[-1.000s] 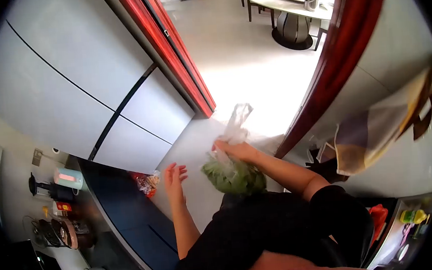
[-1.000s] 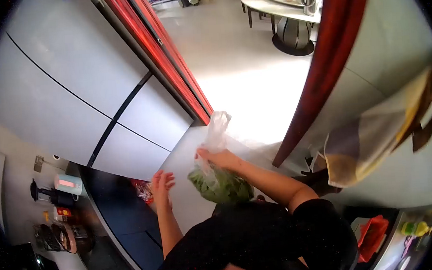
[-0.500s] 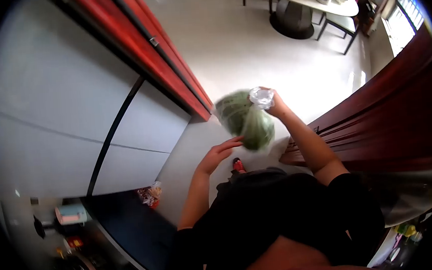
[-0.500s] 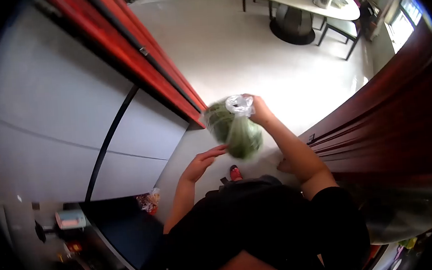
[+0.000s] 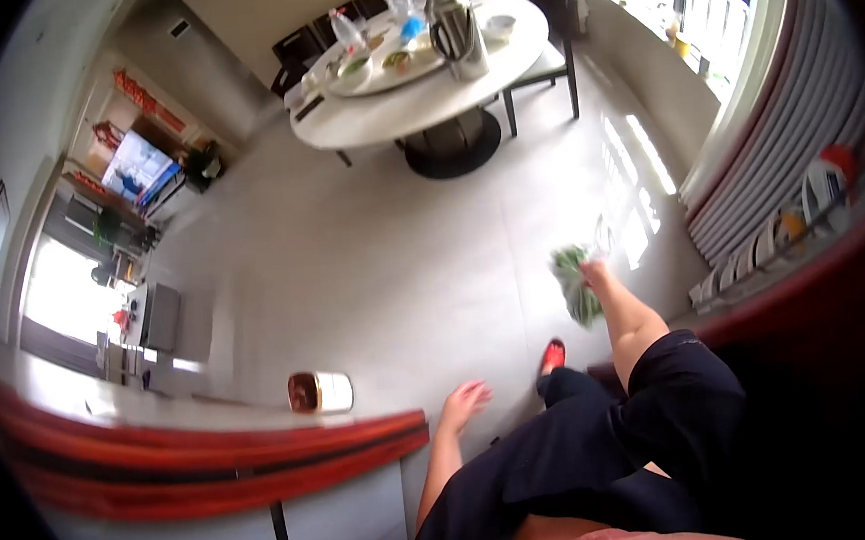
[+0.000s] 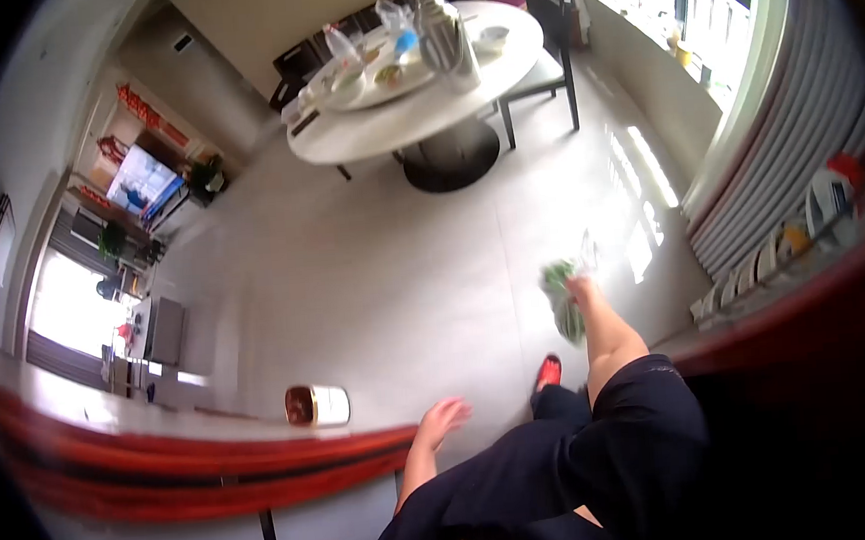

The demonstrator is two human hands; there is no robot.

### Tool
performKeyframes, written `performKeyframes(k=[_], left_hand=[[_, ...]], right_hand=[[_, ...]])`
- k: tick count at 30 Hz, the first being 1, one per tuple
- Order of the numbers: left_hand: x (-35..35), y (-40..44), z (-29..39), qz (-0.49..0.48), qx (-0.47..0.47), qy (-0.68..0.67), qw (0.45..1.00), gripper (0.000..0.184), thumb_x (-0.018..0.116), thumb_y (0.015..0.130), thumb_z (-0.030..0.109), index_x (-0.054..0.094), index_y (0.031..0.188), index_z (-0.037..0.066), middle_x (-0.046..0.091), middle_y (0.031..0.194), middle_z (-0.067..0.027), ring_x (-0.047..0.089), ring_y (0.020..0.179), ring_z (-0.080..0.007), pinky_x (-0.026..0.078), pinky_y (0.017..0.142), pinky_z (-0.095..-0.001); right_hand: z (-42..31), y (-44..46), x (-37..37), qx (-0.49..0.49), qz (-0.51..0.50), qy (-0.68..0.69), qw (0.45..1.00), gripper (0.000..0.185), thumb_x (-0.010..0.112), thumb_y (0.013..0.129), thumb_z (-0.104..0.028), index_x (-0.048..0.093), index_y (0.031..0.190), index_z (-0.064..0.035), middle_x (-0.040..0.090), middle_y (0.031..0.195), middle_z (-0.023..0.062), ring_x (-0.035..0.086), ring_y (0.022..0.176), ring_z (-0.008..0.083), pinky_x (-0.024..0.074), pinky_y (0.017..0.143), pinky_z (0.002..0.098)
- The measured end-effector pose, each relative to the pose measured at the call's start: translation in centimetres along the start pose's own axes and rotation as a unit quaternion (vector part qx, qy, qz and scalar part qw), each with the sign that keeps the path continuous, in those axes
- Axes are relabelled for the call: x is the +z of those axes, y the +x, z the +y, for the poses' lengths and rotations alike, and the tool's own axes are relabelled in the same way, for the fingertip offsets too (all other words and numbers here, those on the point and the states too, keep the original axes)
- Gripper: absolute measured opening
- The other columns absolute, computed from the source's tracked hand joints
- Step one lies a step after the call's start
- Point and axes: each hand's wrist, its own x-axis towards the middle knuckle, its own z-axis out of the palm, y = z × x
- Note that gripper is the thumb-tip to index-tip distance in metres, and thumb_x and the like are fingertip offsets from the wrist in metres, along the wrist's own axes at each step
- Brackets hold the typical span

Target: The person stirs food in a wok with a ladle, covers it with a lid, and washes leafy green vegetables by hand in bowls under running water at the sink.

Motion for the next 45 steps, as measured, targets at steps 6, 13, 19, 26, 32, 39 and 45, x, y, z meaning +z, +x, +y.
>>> performKeyframes(k=[6,13,19,26,32,39,45], left_hand=[[-7.5,2.1,-5.8,0.331,-0.130,-0.233,0.905,0.019,0.056,0.089,0.025,0.056,0.092,0.006,0.061,0.078,-0.0056,0.061,0.068,-0.0153,0.049,0.054,-0.0289],[-8.4,11.2,-2.7,0.315,-0.247,-0.239,0.884,0.017,0.053,0.089,0.022,0.055,0.090,0.005,0.060,0.075,-0.0068,0.059,0.063,-0.0161,0.048,0.051,-0.0299],[-12.5,27.8,4.4,0.213,-0.226,-0.216,0.926,0.016,0.050,0.089,0.020,0.053,0.089,0.004,0.060,0.073,-0.0079,0.057,0.059,-0.0168,0.047,0.048,-0.0308],[-18.4,51.8,28.5,0.186,-0.011,-0.130,0.974,0.016,0.049,0.090,0.018,0.051,0.096,0.003,0.062,0.079,-0.0100,0.060,0.065,-0.0181,0.049,0.051,-0.0311],[-18.1,57.1,34.4,0.238,-0.008,-0.117,0.964,0.015,0.051,0.089,0.016,0.053,0.096,0.003,0.063,0.079,-0.0091,0.061,0.065,-0.0163,0.049,0.049,-0.0291],[-8.2,50.4,21.4,0.298,-0.221,-0.180,0.911,0.018,0.050,0.088,0.019,0.055,0.096,0.003,0.063,0.082,-0.0113,0.062,0.069,-0.0198,0.050,0.053,-0.0334],[8.6,45.6,18.5,0.351,-0.267,-0.175,0.880,0.021,0.051,0.088,0.021,0.055,0.098,0.003,0.064,0.087,-0.0138,0.064,0.074,-0.0228,0.051,0.058,-0.0366]], right_hand=[[1.2,14.2,-12.1,0.266,0.076,-0.049,0.960,0.016,0.056,0.078,-0.014,0.058,0.093,-0.0086,0.057,0.087,0.0157,0.059,0.074,0.0354,0.0514,0.061,0.0546],[-2.7,12.7,-13.6,0.198,0.184,0.147,0.951,0.017,0.056,0.081,-0.019,0.056,0.093,-0.0081,0.055,0.088,0.0100,0.055,0.080,0.0317,0.0492,0.064,0.0552],[-5.1,31.4,-14.9,0.064,0.140,0.263,0.953,0.019,0.061,0.076,-0.026,0.048,0.071,-0.0131,0.041,0.054,0.0037,0.035,0.039,0.0230,0.0282,0.036,0.0375],[-44.7,32.2,-2.5,-0.162,0.176,0.228,0.944,0.010,0.063,0.074,-0.009,0.055,0.079,-0.0130,0.050,0.067,-0.0001,0.050,0.056,0.0146,0.0366,0.042,0.0283],[-67.0,42.7,3.7,-0.290,0.110,0.179,0.934,0.035,0.069,0.077,-0.019,0.053,0.106,-0.0081,0.056,0.091,0.0041,0.057,0.078,0.0180,0.0483,0.059,0.0344],[-87.6,59.4,15.2,-0.330,-0.014,0.130,0.935,0.045,0.073,0.075,-0.022,0.054,0.112,-0.0063,0.059,0.104,0.0071,0.056,0.099,0.0216,0.0504,0.075,0.0408],[-87.0,79.0,22.1,-0.218,-0.090,-0.084,0.968,0.069,0.071,0.072,-0.038,0.044,0.131,-0.0141,0.048,0.129,0.0079,0.039,0.122,0.0270,0.0326,0.094,0.0506]])
